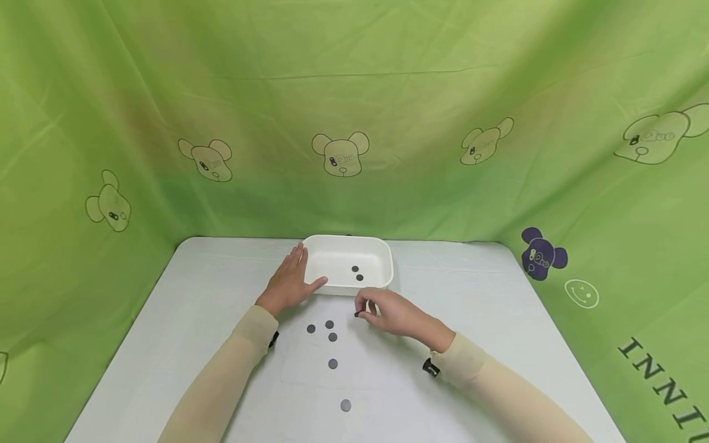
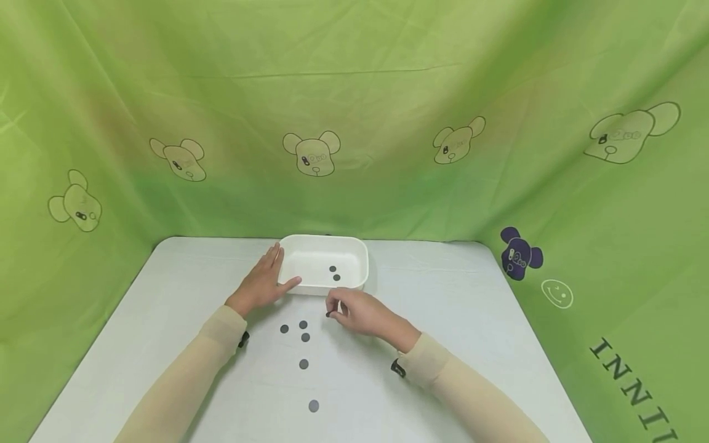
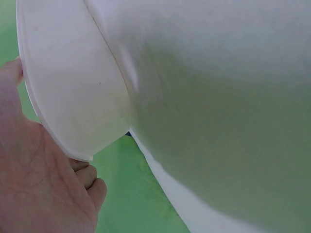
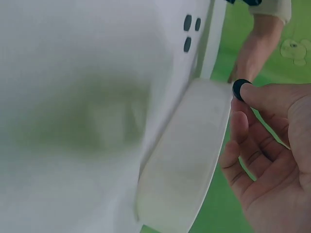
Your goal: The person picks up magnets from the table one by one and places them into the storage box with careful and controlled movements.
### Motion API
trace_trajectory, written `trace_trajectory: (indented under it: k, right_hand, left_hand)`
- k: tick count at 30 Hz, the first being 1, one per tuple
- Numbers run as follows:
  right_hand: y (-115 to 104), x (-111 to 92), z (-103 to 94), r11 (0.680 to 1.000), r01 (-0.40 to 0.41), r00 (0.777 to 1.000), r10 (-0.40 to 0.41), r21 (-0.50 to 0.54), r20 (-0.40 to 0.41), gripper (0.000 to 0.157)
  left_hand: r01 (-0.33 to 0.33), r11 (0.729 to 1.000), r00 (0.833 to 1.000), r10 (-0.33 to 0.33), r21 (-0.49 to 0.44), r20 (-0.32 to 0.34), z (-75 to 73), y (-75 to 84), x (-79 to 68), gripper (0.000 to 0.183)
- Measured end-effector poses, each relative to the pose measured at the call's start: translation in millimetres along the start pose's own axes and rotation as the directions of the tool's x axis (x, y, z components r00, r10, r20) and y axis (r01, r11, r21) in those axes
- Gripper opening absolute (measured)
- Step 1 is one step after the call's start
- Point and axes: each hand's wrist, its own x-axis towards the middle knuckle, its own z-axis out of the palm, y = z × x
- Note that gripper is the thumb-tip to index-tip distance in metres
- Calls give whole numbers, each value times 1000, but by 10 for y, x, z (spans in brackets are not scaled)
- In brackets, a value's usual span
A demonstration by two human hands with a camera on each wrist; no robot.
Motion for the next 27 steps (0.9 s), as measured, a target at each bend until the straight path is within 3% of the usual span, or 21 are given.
trace_trajectory:
  k: [12, 27]
  right_hand:
    - [185, 129, -123, 999, -46, 996, 46, 4, -72, 14]
    - [371, 387, -187, 991, -79, 978, 98, 107, -186, 12]
  left_hand:
    - [-7, 1000, 1000, 7, 16, 4, -6, 5, -6, 105]
    - [-15, 1000, 1000, 15, 25, 1, 10, -17, 6, 106]
